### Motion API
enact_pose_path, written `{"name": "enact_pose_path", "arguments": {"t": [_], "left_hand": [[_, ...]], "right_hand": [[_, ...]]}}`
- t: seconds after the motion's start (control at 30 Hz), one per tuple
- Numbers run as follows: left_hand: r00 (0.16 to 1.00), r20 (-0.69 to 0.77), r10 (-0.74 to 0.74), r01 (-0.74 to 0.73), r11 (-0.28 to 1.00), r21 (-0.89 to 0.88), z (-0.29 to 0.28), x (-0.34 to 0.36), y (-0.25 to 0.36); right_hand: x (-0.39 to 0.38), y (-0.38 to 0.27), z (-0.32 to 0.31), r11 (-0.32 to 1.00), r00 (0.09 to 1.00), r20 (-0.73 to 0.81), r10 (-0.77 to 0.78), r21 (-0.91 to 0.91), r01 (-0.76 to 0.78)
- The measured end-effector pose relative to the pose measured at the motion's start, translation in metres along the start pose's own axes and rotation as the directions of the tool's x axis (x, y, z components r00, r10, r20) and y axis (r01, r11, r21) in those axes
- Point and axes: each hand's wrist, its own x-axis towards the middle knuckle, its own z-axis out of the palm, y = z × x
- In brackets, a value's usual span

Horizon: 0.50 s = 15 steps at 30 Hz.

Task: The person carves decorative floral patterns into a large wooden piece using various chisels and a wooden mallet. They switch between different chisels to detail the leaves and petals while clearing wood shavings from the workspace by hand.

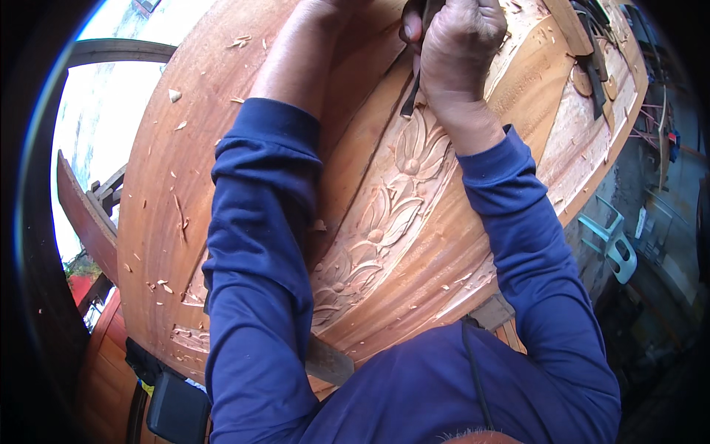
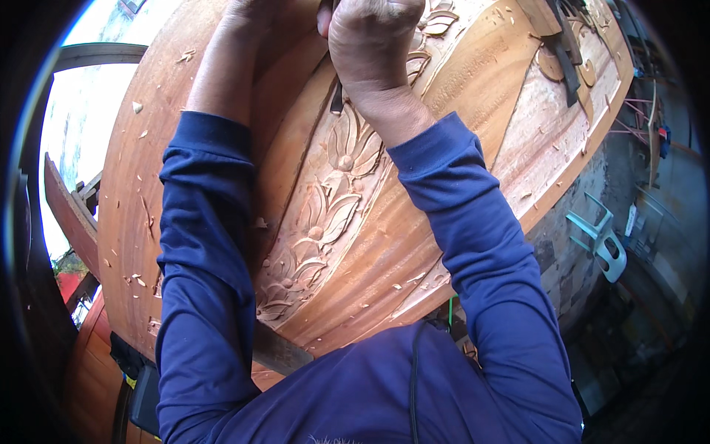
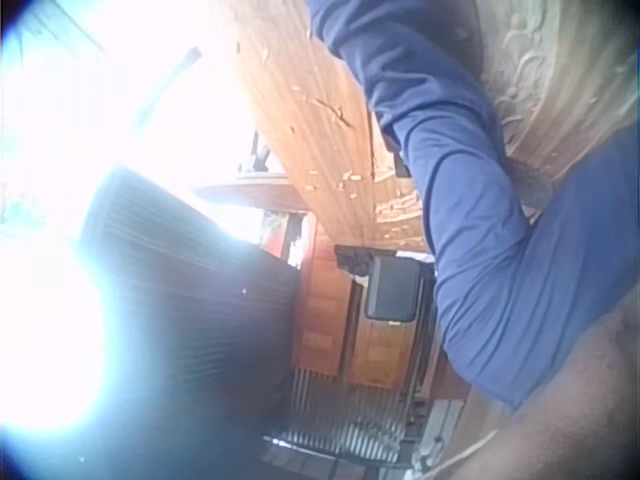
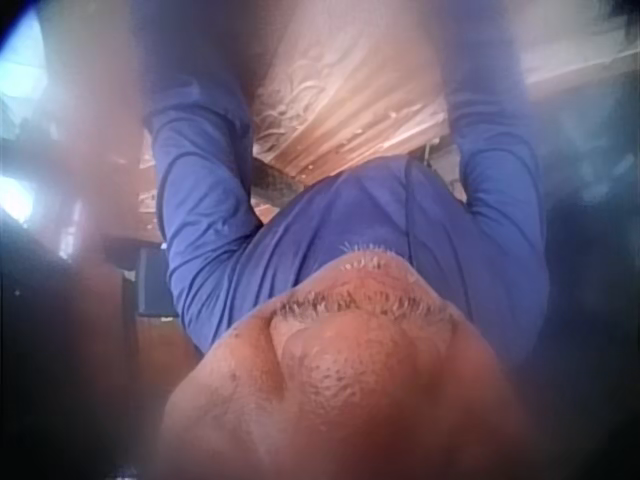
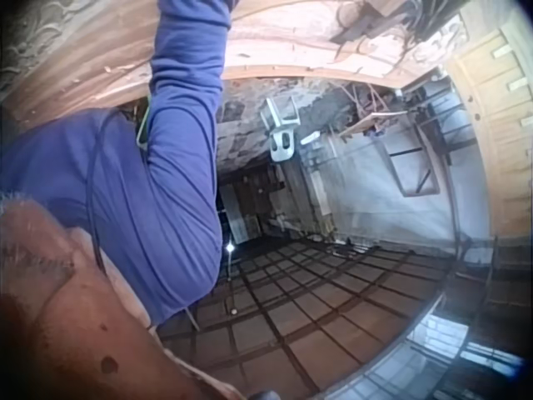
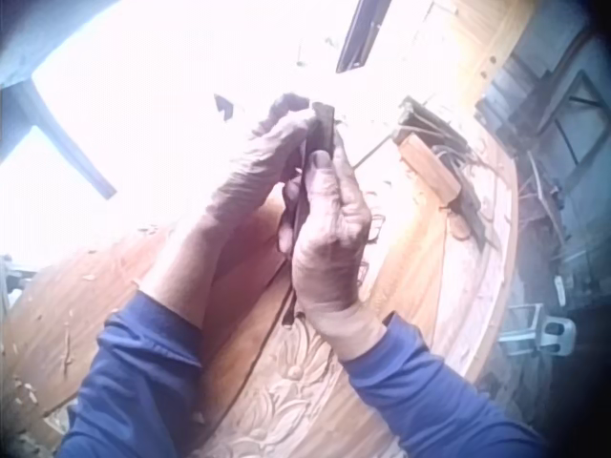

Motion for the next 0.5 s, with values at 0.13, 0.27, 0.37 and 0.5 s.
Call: {"name": "enact_pose_path", "arguments": {"t": [0.13,0.27,0.37,0.5], "left_hand": [[1.000,0.000,-0.002,0.002,1.000,-0.012,0.003,-0.004,0.001],[1.000,-0.002,0.004,-0.004,1.000,-0.023,0.006,-0.005,0.003],[1.000,-0.007,0.013,-0.013,1.000,-0.011,0.004,-0.004,0.001],[1.000,-0.009,0.024,-0.024,0.999,0.021,0.002,0.000,-0.004]], "right_hand": [[-0.009,0.004,0.003,0.999,1.000,-0.001,-0.025,-0.024,0.025],[0.006,-0.004,-0.002,0.999,0.998,-0.063,-0.025,0.027,0.027],[0.001,-0.006,0.001,0.995,0.997,-0.059,-0.047,0.085,0.051],[-0.002,-0.001,0.002,0.990,0.994,-0.067,-0.086,0.105,0.092]]}}
